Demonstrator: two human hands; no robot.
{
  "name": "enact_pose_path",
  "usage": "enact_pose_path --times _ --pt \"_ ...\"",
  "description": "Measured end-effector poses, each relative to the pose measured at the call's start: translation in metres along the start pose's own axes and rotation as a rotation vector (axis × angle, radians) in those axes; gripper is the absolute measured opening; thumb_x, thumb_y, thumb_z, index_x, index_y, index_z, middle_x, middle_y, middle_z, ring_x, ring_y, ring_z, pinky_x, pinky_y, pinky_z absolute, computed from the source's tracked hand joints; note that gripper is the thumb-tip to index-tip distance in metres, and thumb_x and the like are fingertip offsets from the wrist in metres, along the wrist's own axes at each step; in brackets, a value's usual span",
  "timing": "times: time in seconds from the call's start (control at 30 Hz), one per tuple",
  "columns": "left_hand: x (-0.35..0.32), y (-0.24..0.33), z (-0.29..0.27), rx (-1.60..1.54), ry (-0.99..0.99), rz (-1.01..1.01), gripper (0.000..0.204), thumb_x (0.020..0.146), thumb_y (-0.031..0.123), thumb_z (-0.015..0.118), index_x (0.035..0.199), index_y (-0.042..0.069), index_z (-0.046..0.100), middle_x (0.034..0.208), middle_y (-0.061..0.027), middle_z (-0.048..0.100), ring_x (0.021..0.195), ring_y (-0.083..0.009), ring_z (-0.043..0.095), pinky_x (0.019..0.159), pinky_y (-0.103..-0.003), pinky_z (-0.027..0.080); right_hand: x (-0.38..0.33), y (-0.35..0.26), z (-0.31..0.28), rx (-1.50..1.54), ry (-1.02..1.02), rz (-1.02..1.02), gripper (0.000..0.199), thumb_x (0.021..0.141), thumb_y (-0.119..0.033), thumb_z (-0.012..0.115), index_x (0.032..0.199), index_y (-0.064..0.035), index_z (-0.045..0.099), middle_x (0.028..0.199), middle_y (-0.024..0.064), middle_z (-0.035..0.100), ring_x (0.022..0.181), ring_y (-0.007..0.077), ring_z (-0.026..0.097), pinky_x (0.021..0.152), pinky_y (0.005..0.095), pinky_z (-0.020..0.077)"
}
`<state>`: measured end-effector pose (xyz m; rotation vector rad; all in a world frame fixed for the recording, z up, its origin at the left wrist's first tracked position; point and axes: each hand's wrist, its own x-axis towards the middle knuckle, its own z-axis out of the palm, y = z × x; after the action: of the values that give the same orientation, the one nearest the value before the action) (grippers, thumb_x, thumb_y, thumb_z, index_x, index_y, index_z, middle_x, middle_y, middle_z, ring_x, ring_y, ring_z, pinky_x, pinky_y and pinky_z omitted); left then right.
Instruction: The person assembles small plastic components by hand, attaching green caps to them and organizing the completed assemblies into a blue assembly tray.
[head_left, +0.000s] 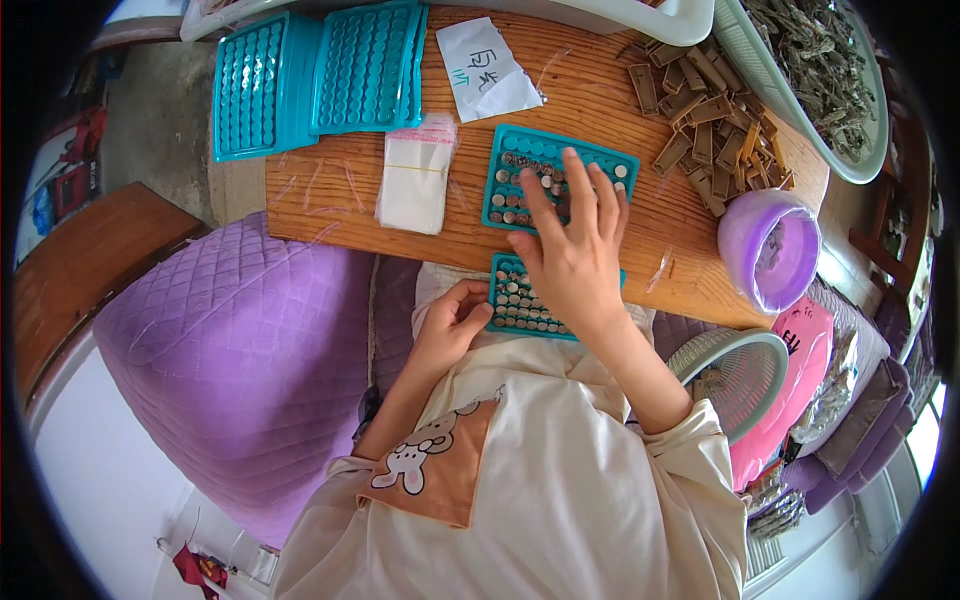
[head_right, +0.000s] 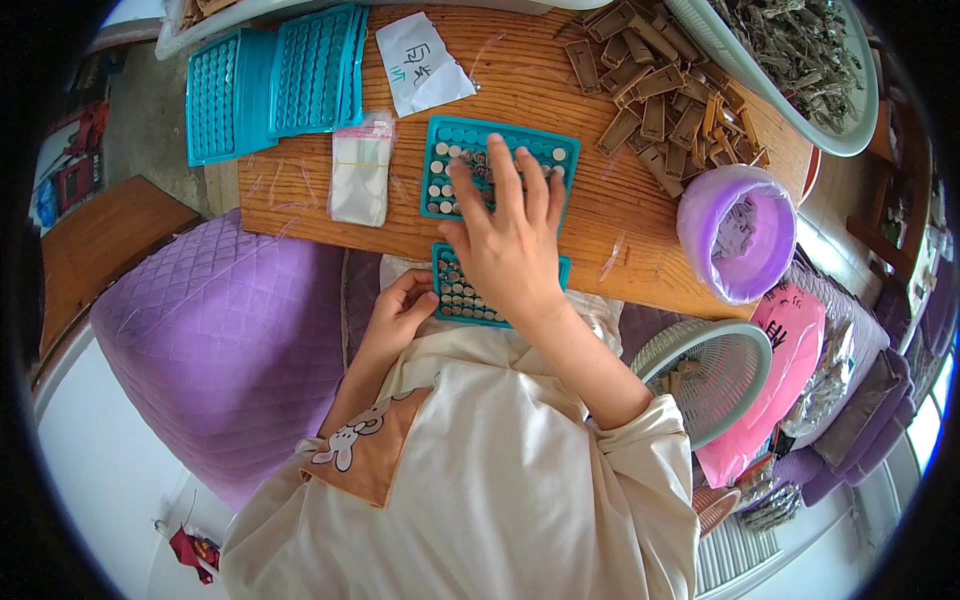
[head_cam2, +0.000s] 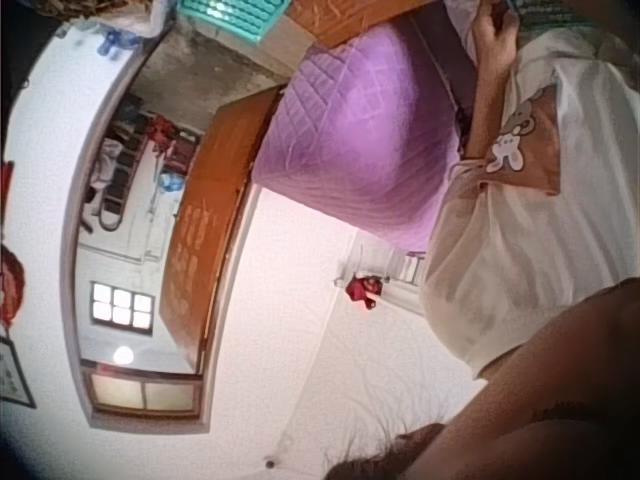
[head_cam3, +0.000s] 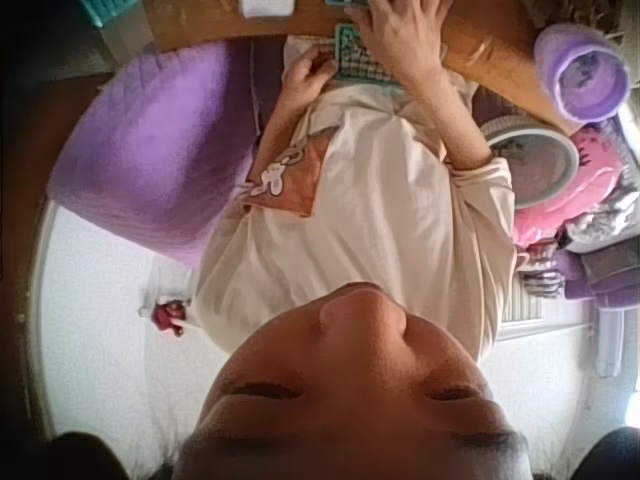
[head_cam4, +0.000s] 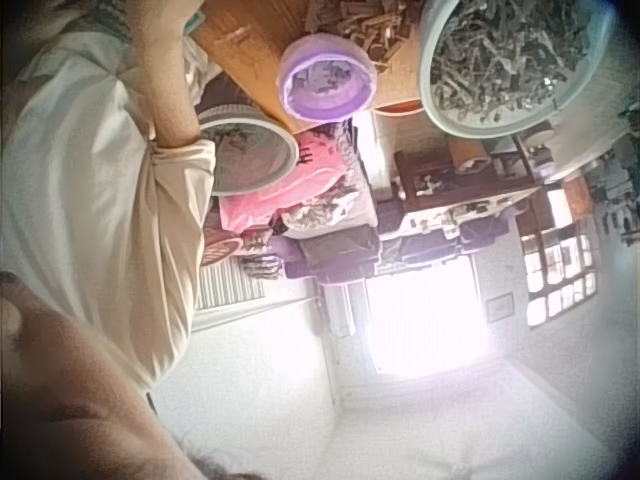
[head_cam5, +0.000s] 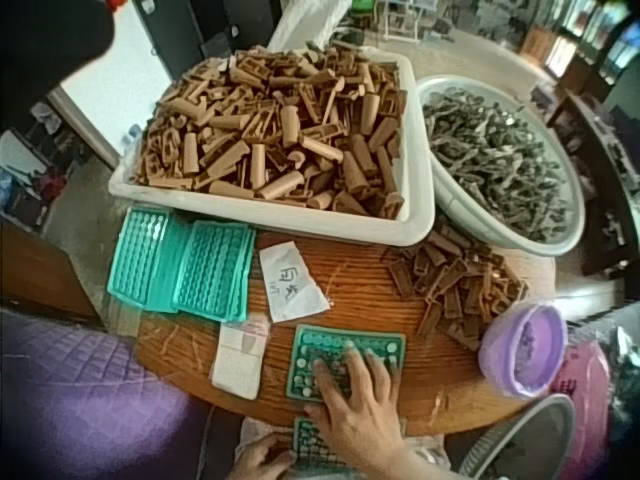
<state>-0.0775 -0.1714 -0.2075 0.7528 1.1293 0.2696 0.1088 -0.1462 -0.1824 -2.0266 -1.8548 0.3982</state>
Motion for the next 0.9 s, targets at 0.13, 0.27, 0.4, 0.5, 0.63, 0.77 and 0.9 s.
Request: enact_pose_path --times 0.13,0.27,0.4,0.5,0.63,0.77,0.9 --pt "-0.0001 -0.0027 -0.0006 -0.036 0.012 0.000 0.020 0.087 0.003 0.050 0.106 -0.003 0.051 0.097 -0.0070 0.060 0.090 -0.0097 0.055 0.080 -0.022 0.043 -0.0048 0.0026 0.0019 -0.058 0.009 0.024 0.050 0.072 -0.031 0.067 0.118 -0.0157 0.053 0.136 0.0136 0.029 0.119 0.0355 0.032 0.093 0.0589 0.0288" --pt "0.0002 -0.0011 -0.0002 0.000 0.005 -0.014 0.020 0.087 0.003 0.050 0.106 -0.003 0.051 0.098 -0.0070 0.060 0.090 -0.0097 0.055 0.080 -0.022 0.043 -0.0044 -0.0002 0.0035 -0.064 -0.009 0.019 0.049 0.073 -0.031 0.066 0.118 -0.0158 0.053 0.136 0.0136 0.029 0.120 0.0354 0.030 0.093 0.0589 0.0288" --pt "0.0011 -0.0018 0.0008 -0.044 0.003 0.000 0.020 0.087 0.003 0.050 0.106 -0.003 0.051 0.098 -0.0071 0.060 0.090 -0.0099 0.055 0.080 -0.022 0.043 -0.0049 0.0008 0.0018 -0.047 -0.009 0.014 0.048 0.075 -0.031 0.065 0.119 -0.0153 0.052 0.137 0.0137 0.028 0.121 0.0354 0.030 0.093 0.0591 0.0284" --pt "0.0008 -0.0029 0.0001 -0.058 0.003 0.000 0.020 0.087 0.003 0.050 0.106 -0.003 0.051 0.098 -0.0071 0.060 0.090 -0.0099 0.055 0.080 -0.022 0.043 -0.0074 0.0042 -0.0029 -0.070 0.008 0.049 0.048 0.076 -0.032 0.064 0.119 -0.0143 0.053 0.136 0.0141 0.029 0.120 0.0355 0.030 0.094 0.0590 0.0277" --pt "0.0012 -0.0051 -0.0016 -0.039 -0.003 0.002 0.020 0.087 0.003 0.050 0.106 -0.003 0.051 0.098 -0.0072 0.060 0.090 -0.0096 0.055 0.080 -0.022 0.043 -0.0094 0.0066 -0.0029 -0.061 -0.007 0.056 0.047 0.076 -0.032 0.063 0.119 -0.0135 0.053 0.136 0.0143 0.029 0.120 0.0358 0.031 0.094 0.0591 0.0272" --pt "0.0012 -0.0048 -0.0013 -0.040 0.001 -0.002 0.020 0.087 0.003 0.051 0.106 -0.003 0.051 0.098 -0.0073 0.060 0.090 -0.0096 0.055 0.079 -0.022 0.043 -0.0091 0.0053 -0.0022 -0.050 -0.007 0.053 0.047 0.077 -0.032 0.063 0.119 -0.0137 0.053 0.136 0.0144 0.029 0.121 0.0363 0.030 0.094 0.0591 0.0270" --pt "0.0013 -0.0056 -0.0005 -0.048 0.002 0.006 0.021 0.087 0.002 0.050 0.108 -0.003 0.050 0.099 -0.0079 0.060 0.090 -0.0098 0.055 0.080 -0.022 0.043 -0.0104 0.0057 -0.0031 -0.048 -0.017 0.051 0.048 0.076 -0.031 0.063 0.120 -0.0146 0.052 0.136 0.0146 0.030 0.121 0.0362 0.030 0.094 0.0588 0.0275"
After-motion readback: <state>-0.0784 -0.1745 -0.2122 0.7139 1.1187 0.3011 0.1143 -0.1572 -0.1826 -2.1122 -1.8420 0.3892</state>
